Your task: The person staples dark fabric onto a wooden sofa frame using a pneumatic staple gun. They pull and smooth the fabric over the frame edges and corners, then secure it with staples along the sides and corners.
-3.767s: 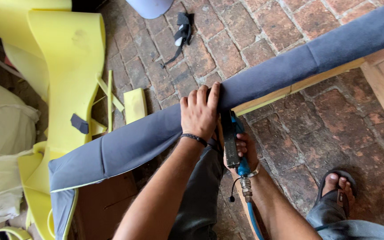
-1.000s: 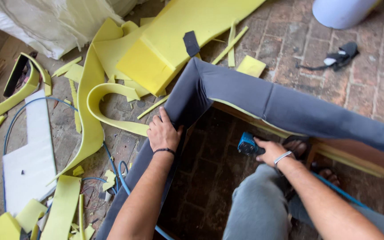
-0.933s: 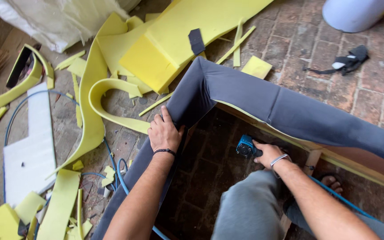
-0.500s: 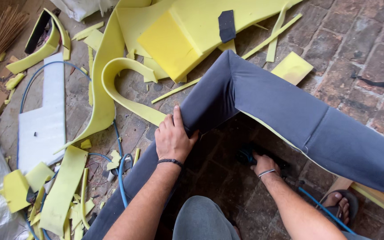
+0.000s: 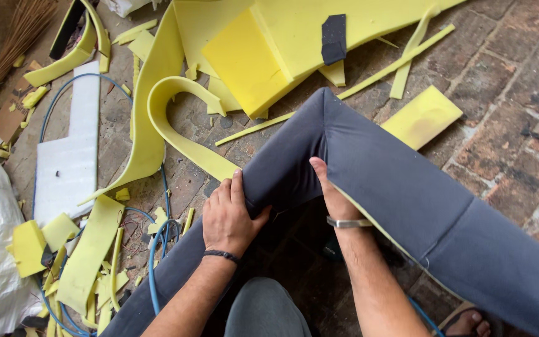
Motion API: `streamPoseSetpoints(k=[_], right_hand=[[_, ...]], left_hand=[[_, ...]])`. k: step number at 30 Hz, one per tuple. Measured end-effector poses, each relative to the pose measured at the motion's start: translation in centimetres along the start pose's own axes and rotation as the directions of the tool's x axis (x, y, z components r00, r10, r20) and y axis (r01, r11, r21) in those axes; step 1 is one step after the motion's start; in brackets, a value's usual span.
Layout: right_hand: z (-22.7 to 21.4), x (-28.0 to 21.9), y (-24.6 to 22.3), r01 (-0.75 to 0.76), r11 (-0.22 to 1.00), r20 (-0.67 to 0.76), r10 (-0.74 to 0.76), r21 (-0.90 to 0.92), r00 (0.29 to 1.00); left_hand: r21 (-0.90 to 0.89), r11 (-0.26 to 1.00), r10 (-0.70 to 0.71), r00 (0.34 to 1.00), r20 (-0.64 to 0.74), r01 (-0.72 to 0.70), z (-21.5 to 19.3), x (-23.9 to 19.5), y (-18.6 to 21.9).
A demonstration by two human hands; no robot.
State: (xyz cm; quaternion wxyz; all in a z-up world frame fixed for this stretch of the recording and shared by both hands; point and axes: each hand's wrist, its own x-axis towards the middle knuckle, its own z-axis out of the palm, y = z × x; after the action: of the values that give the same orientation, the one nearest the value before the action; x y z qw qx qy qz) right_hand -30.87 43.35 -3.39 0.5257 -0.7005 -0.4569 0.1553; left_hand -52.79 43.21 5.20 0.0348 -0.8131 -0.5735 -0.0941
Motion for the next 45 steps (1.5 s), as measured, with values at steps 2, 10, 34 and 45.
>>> streamPoseSetpoints(k=[2, 10, 34, 45], right_hand=[[-0.5, -0.6, 0.3, -0.014, 1.000, 0.002, 0.014, -0.002, 1.000], [4.8, -1.6, 8.3, 0.123, 0.966, -0.104, -0.102, 0.228, 0.989], [13.0, 3.1, 23.7, -0.050, 0.982, 0.335, -0.014, 0.183, 0.942], [3.7, -19.7, 22.4, -0.177, 0.697, 0.452, 0.614, -0.695, 0.647]], left_hand=[[0.004, 1.000, -0.007, 1.000, -0.001, 0.007, -0.1, 0.0, 0.4], [-0.004, 1.000, -0.031, 0.999, 0.044, 0.031, 0.3, 0.2, 0.0], [0.018, 1.000, -0.020, 0.998, 0.052, 0.019, 5.8, 13.0, 10.8], [0.003, 1.000, -0.008, 0.997, 0.082, 0.008, 5.6, 12.9, 10.8]])
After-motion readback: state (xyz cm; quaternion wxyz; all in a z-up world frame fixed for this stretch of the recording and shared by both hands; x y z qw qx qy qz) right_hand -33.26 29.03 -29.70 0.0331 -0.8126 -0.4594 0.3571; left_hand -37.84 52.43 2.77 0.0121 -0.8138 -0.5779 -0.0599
